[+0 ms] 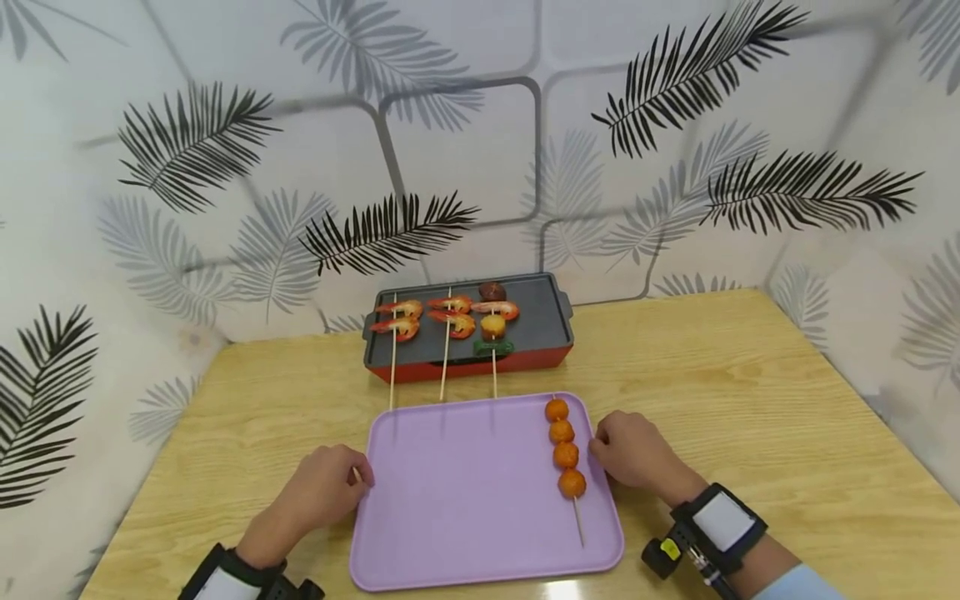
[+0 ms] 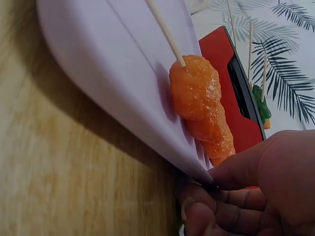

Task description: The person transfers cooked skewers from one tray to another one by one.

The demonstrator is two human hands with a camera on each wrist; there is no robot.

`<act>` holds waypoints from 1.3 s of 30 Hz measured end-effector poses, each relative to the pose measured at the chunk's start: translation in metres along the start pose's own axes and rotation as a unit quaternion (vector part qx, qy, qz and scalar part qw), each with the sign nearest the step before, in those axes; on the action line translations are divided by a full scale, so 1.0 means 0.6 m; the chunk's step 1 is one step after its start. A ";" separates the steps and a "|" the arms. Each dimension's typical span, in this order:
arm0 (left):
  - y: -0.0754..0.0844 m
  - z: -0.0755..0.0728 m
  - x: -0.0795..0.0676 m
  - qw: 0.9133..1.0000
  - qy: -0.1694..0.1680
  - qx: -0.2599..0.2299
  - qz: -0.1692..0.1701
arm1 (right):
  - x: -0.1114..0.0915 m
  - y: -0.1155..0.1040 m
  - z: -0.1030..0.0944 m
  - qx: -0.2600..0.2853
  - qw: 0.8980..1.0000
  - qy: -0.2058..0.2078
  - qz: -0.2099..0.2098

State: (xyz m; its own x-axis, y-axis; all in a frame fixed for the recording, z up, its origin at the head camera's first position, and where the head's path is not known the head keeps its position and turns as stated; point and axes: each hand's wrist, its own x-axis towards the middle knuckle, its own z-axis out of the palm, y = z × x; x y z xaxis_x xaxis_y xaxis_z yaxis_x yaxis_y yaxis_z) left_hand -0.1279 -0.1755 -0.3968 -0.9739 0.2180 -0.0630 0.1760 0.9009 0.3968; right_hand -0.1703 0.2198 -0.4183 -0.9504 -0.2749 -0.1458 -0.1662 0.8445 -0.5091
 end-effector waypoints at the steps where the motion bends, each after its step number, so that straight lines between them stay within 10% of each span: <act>1: 0.003 -0.001 0.002 1.000 0.008 0.006 -0.005 | 0.000 0.001 0.000 0.001 1.000 -0.001 0.000; 6: 0.031 -0.018 0.026 0.994 0.113 0.010 -0.006 | 0.003 0.002 0.000 0.014 1.000 -0.010 0.005; 11: 0.092 -0.035 0.073 0.980 0.169 -0.085 0.069 | 0.003 0.005 0.002 0.028 0.999 -0.016 0.018; 18: 0.160 -0.030 0.153 0.968 0.113 -0.210 0.072 | 0.003 0.010 0.009 0.049 0.998 -0.018 0.025; 24: 0.199 -0.019 0.204 0.978 0.075 -0.188 0.043 | 0.003 0.010 0.009 0.050 0.998 -0.017 0.032; 39: 0.229 0.005 0.234 0.967 -0.009 -0.251 -0.045 | 0.004 0.013 0.013 0.046 0.999 -0.002 0.027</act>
State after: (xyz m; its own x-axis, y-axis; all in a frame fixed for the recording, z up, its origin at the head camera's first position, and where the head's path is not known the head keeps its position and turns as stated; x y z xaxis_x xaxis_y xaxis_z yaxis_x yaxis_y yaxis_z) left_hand -0.2402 -0.0201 -0.3540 -0.9786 0.1580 -0.1316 -0.0049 0.6215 0.7834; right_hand -0.1718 0.2223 -0.4292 -0.9561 -0.2318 -0.1794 -0.0888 0.8124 -0.5763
